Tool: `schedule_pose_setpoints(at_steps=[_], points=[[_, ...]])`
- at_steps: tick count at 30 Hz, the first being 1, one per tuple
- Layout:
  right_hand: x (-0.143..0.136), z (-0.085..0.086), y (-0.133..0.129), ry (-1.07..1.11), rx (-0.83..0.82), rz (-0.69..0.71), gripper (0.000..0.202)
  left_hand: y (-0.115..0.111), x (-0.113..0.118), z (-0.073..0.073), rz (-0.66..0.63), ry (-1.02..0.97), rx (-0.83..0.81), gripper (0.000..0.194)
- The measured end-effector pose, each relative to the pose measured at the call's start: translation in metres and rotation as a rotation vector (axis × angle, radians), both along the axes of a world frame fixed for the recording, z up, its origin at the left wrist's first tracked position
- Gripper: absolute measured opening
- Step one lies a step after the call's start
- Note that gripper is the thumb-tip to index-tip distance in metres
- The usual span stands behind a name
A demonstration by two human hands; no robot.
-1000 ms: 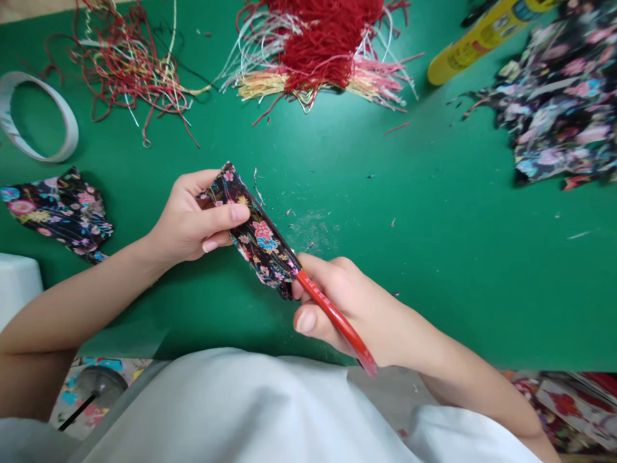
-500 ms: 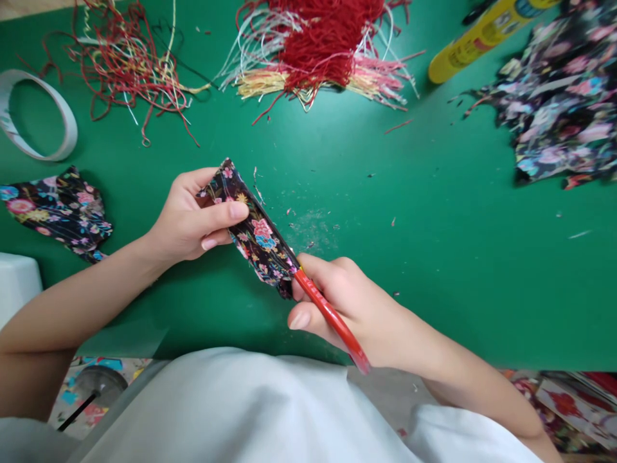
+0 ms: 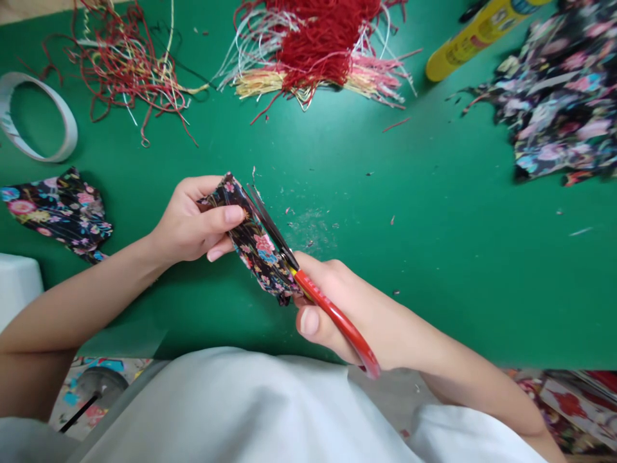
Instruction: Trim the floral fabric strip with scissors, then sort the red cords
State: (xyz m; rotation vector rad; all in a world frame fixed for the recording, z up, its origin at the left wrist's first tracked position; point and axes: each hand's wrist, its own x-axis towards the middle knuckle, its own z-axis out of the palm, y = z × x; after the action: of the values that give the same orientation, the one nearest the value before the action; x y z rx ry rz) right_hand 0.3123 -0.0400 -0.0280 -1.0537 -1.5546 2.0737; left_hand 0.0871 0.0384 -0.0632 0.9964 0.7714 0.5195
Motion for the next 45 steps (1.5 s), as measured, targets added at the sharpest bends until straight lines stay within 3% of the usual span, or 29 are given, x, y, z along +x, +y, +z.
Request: schedule_pose_setpoints(at_steps=[7,16,33,45], points=[[-0.002,0.003,0.000,-0.009,0.062,-0.015,0.066,0.001,0.000,0.005,-0.097,-0.028,0.005,0.043],[0.002,-0.005,-0.004,-0.029,-0.050,0.002,0.075,0.003,0.001,0.013,-0.189,-0.031,-0.043,0.047],[-0.001,-0.002,-0.002,-0.053,0.004,0.002,0.074,-0.005,0.005,0.016,-0.194,-0.033,-0.143,0.048],[0.001,-0.012,-0.011,-0.073,0.090,-0.050,0.074,-0.003,0.005,0.013,-0.175,-0.078,-0.180,0.045]])
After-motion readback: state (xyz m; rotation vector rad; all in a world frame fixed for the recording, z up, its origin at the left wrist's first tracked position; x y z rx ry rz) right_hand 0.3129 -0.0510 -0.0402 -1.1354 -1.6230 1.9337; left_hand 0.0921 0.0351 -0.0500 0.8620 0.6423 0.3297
